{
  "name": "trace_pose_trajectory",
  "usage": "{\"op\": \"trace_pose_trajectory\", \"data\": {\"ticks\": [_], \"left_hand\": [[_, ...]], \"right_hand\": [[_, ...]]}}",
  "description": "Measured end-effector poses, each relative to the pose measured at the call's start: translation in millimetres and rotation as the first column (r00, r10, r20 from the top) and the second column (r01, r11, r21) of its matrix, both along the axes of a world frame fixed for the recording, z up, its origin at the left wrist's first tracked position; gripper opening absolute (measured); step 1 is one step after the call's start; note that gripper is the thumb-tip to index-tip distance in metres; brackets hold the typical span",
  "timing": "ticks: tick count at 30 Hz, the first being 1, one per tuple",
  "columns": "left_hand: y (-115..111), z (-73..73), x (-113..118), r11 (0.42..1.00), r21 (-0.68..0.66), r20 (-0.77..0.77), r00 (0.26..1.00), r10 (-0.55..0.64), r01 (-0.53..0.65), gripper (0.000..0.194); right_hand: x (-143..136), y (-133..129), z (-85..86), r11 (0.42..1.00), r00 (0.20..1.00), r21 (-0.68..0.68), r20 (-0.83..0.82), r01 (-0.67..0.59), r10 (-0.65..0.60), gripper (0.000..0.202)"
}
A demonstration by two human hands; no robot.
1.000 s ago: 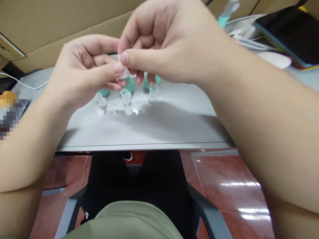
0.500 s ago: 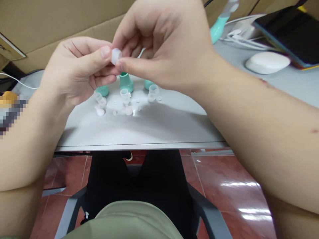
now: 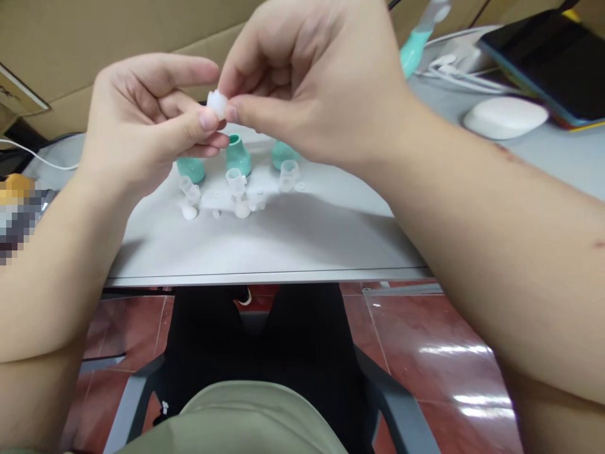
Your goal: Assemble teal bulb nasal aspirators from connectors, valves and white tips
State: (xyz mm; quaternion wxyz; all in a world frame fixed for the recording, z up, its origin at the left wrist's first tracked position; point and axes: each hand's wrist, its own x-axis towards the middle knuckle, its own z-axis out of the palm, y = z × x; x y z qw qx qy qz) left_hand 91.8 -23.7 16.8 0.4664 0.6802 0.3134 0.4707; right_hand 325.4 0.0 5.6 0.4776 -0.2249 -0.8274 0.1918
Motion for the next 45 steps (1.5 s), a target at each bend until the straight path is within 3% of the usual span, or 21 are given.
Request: {"op": "trace_pose_trajectory", "data": {"ticks": [5, 11, 20, 26, 32, 45], "left_hand": [[-2, 0.5, 0, 0.993, 0.093, -0.054, 0.996, 0.073, -0.067, 0.031], [1, -0.2, -2, 0.988, 0.133, -0.079, 0.993, 0.084, -0.073, 0.034], [-3, 1.9, 4, 0.99, 0.078, -0.023, 0.993, 0.115, -0.113, 0.021], [3, -1.0, 5, 0.993, 0.072, 0.065, 0.994, 0.087, -0.091, 0.032], [2, -1.4, 4, 0.986, 0.088, -0.004, 0.99, 0.142, -0.141, 0.038], [-4, 2.5, 6, 0.992, 0.068, 0.024, 0.994, 0.107, -0.109, 0.04]], "right_hand": [[-3, -8, 2.8, 0.998, 0.997, 0.007, -0.057, 0.055, -0.055, 0.01], [-3, -8, 4.5, 0.995, 0.996, -0.055, -0.033, 0.079, -0.081, 0.026], [-5, 3, -0.8, 1.0, 0.997, -0.004, -0.074, 0.008, -0.008, 0.019], [-8, 0, -3.2, 0.993, 0.99, 0.035, -0.098, 0.11, -0.106, 0.013], [-10, -5, -2.0, 0.99, 0.988, 0.027, -0.071, 0.139, -0.136, 0.02], [-14, -3, -3.4, 0.995, 0.987, -0.018, -0.124, 0.097, -0.098, 0.016]]}}
